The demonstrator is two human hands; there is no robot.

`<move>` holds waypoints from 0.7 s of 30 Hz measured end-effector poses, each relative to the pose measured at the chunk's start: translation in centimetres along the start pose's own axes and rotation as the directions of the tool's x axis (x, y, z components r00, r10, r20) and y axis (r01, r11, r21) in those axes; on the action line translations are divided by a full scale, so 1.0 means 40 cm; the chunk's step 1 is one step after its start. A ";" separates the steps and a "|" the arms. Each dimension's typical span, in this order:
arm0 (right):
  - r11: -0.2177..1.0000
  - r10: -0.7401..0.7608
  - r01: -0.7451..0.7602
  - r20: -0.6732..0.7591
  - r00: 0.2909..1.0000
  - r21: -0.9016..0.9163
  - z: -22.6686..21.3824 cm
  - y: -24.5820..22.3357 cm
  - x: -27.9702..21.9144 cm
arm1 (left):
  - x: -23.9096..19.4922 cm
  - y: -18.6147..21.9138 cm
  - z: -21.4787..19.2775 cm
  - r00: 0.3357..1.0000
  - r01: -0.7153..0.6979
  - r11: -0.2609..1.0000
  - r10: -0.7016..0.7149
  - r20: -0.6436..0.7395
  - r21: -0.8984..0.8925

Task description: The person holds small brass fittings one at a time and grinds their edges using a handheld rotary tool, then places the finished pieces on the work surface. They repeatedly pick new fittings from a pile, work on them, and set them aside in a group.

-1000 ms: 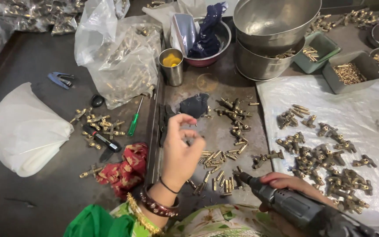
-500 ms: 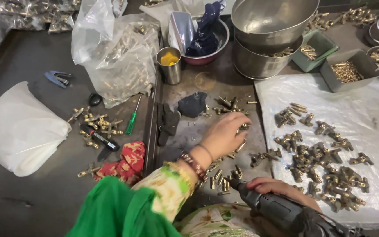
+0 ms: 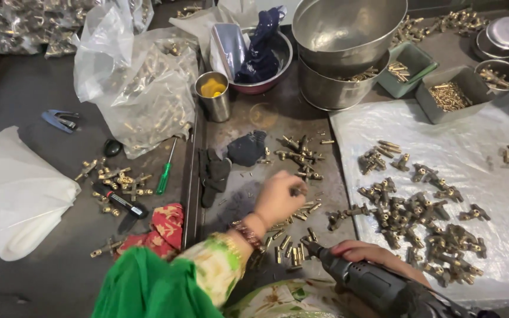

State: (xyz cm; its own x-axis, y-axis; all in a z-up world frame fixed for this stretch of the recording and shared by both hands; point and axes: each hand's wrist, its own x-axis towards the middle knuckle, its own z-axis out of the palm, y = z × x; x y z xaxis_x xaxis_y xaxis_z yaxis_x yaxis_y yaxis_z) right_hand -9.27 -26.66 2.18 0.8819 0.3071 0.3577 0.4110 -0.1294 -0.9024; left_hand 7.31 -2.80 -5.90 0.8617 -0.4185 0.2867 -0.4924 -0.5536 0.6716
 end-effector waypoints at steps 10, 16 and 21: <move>0.932 0.066 0.001 -0.174 0.983 0.362 0.035 -0.089 0.063 | -0.155 0.171 -0.168 0.837 0.293 -0.115 -0.450 0.313 -0.949; 0.879 -0.001 0.031 -0.065 0.998 0.475 0.038 -0.103 0.067 | -0.160 0.241 -0.166 0.795 0.222 -0.175 -0.537 0.282 -0.959; 0.921 0.063 -0.004 -0.140 0.988 0.390 0.051 -0.121 0.059 | -0.152 0.284 -0.189 0.744 0.255 -0.206 -0.583 0.327 -0.945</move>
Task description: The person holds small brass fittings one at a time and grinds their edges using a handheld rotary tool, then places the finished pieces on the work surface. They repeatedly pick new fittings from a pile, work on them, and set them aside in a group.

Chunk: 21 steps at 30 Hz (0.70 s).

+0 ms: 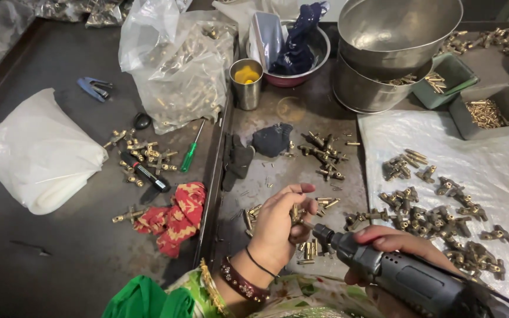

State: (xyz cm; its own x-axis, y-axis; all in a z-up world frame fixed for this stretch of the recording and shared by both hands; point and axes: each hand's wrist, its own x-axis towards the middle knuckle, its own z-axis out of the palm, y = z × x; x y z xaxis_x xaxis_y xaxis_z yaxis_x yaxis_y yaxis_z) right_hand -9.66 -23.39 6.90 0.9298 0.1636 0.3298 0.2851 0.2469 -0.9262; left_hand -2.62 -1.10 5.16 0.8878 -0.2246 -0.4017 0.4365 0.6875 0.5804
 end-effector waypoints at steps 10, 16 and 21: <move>0.997 0.000 -0.005 0.057 0.998 0.080 -0.049 -0.022 0.009 | -0.028 0.019 -0.005 0.971 0.055 0.993 -0.029 0.239 -0.106; 0.967 0.112 -0.119 0.046 0.993 0.227 -0.045 -0.064 0.015 | -0.054 0.040 0.008 0.891 0.140 0.976 -0.049 0.451 -0.170; 0.978 0.095 -0.135 0.239 0.966 0.159 -0.119 -0.049 0.027 | -0.061 0.044 0.013 0.846 0.194 0.965 -0.072 0.528 -0.178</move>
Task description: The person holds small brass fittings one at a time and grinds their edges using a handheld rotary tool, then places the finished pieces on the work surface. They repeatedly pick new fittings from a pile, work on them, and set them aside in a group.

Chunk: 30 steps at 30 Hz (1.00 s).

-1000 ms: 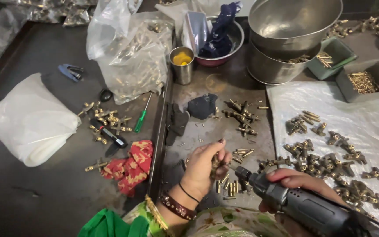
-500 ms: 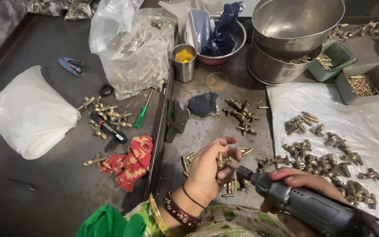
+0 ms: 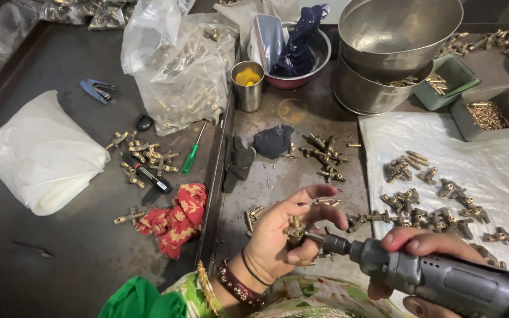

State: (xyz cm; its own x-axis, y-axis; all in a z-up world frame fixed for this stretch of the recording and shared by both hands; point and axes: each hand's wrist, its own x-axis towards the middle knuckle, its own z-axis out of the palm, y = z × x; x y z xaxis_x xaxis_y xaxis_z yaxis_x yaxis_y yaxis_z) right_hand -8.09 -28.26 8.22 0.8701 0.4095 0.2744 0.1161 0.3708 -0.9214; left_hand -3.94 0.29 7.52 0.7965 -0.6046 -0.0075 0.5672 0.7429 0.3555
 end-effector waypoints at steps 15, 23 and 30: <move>0.403 0.100 0.531 0.613 0.784 -0.745 0.052 -0.151 0.058 | -0.015 0.022 -0.011 0.978 0.170 0.981 -0.180 0.104 0.094; 0.767 0.044 0.244 0.428 0.903 -0.594 -0.022 -0.082 0.016 | -0.015 0.020 -0.008 0.993 0.119 0.981 -0.119 -0.010 0.155; 0.852 0.062 0.112 0.311 0.948 -0.511 -0.131 -0.044 -0.055 | 0.007 0.002 -0.080 0.989 0.013 0.966 0.025 -0.143 0.258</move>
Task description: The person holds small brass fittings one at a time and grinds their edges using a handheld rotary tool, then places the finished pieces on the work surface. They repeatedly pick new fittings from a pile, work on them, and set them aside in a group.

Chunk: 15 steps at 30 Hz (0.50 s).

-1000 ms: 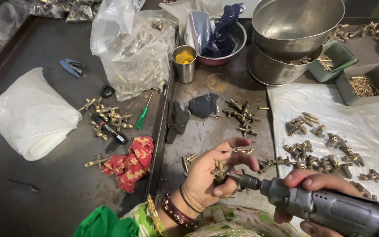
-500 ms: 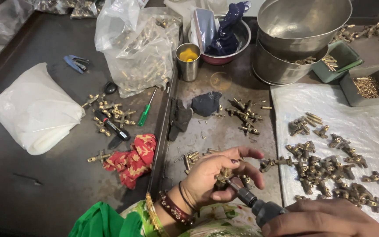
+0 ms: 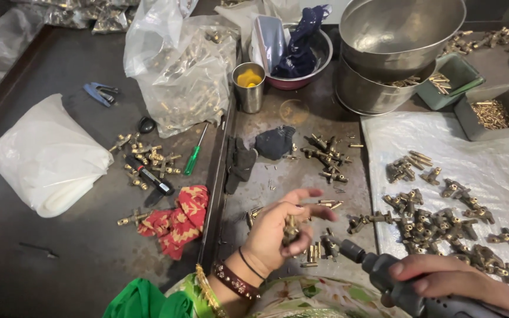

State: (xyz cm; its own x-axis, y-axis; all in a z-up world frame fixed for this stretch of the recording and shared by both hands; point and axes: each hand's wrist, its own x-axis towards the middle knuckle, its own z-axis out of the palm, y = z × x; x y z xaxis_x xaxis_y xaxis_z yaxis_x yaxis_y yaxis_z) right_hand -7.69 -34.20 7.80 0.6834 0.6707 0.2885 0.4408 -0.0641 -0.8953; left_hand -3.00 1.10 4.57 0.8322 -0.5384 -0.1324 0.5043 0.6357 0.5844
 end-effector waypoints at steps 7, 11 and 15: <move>0.997 0.075 -0.074 -0.039 0.996 0.036 -0.017 0.152 -0.135 | 0.108 -0.008 0.008 0.911 0.024 0.947 0.111 -0.398 0.320; 0.915 0.063 -0.078 0.052 0.997 0.395 -0.005 0.197 -0.172 | 0.189 -0.043 -0.008 0.964 -0.018 0.770 0.182 -0.193 0.638; 0.965 0.170 -0.182 0.078 0.982 0.190 -0.015 0.290 -0.289 | 0.271 -0.108 -0.125 0.881 -0.186 0.349 0.473 -0.002 0.919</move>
State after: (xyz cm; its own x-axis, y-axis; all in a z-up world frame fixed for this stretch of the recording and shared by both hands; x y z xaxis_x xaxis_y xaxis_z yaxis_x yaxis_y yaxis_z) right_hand -10.13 -43.16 -5.73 0.7008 0.7056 0.1048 0.1907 -0.0438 -0.9807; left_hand 4.98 -4.71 -3.38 0.9722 -0.1724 0.1586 -0.1903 -0.1865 0.9639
